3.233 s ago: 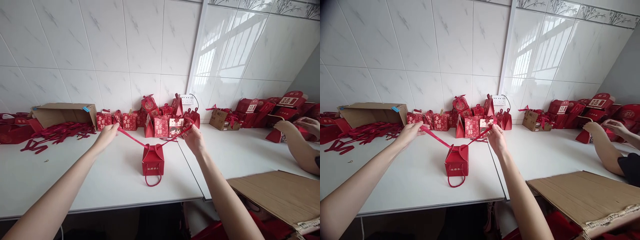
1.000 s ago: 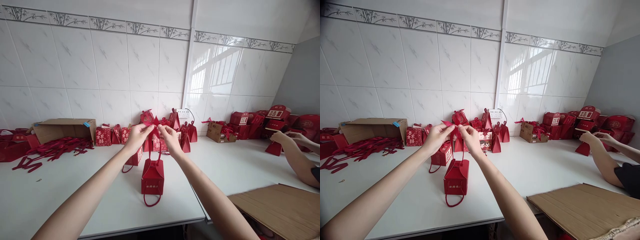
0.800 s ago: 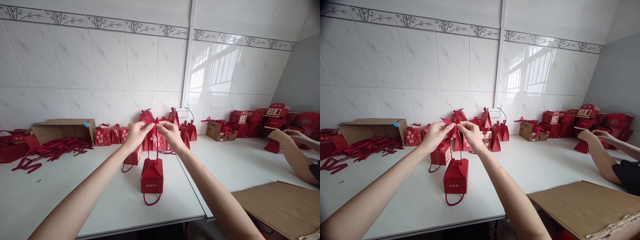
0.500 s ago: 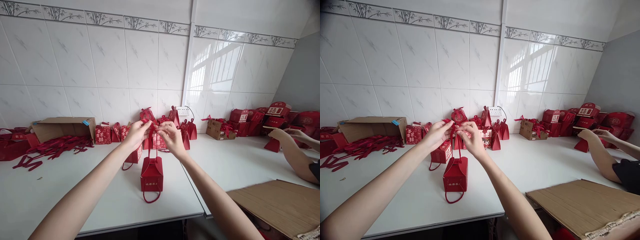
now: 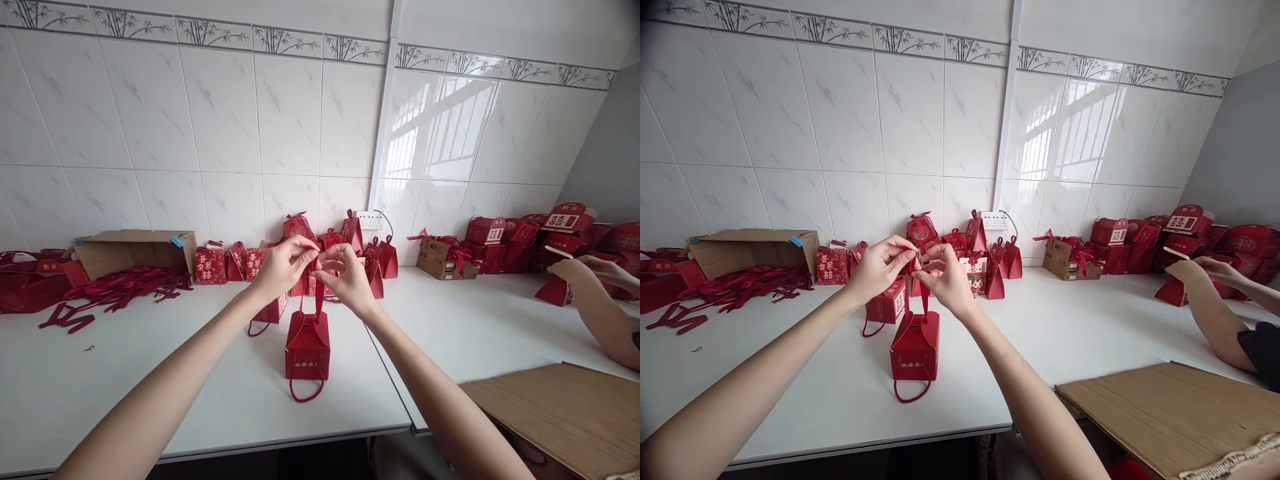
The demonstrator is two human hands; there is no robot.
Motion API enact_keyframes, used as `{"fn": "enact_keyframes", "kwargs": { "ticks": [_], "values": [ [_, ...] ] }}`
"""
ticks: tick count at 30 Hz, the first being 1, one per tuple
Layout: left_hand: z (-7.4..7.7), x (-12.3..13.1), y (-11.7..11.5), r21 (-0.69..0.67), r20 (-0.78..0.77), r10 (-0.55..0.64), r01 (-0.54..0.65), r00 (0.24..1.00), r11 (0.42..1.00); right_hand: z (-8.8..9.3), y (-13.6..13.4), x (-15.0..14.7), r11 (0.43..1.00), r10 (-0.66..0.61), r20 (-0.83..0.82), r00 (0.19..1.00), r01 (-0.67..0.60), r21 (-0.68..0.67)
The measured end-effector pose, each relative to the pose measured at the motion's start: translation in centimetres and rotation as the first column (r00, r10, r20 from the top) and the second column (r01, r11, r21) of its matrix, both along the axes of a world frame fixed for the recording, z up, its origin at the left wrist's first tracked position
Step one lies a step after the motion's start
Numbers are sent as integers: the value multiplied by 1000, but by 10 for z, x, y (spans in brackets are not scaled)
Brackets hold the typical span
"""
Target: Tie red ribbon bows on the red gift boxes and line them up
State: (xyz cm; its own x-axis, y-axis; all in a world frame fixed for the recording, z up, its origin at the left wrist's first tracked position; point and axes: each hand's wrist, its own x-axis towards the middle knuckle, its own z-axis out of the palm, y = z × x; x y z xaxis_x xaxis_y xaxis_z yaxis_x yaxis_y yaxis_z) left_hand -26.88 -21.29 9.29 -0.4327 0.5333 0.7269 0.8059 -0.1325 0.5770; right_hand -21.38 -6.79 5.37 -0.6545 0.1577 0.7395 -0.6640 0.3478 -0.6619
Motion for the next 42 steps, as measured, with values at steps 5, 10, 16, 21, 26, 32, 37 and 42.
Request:
{"fn": "enact_keyframes", "kwargs": {
  "ticks": [5, 10, 16, 21, 26, 32, 37, 42],
  "values": [
    [-3, 1, -2, -32, -121, 61, -65, 991, 997, -2, 0, -2, 939, -279, -33, 960, 280, 199],
    [-6, 1, 2, 4, -123, 59, -59, 991, 998, -9, -4, 0, 916, -334, -105, 937, 349, 196],
    [-10, 0, 0, 55, -157, 88, -80, 984, 995, -4, -10, 15, 992, -118, 17, 993, 119, -48],
    [-27, 7, 5, 294, 115, 14, -47, 993, 955, 5, -8, 7, 913, -81, 104, 991, 115, -391],
    [-68, -10, -14, 442, 433, 102, -310, 896, 842, -20, 22, 16, 836, -382, 218, 898, 436, -333],
    [-116, -42, -69, 110, 567, 390, -536, 726, 837, -68, 63, 59, 662, -670, 405, 622, 747, -52],
    [-145, -52, -104, -136, 553, 540, -571, 634, 810, -104, 89, 92, 614, -715, 581, 390, 747, 254],
    [-146, -40, -95, -252, 384, 632, -583, 673, 773, -116, 83, 91, 702, -706, 551, 445, 545, 459]
  ]
}}
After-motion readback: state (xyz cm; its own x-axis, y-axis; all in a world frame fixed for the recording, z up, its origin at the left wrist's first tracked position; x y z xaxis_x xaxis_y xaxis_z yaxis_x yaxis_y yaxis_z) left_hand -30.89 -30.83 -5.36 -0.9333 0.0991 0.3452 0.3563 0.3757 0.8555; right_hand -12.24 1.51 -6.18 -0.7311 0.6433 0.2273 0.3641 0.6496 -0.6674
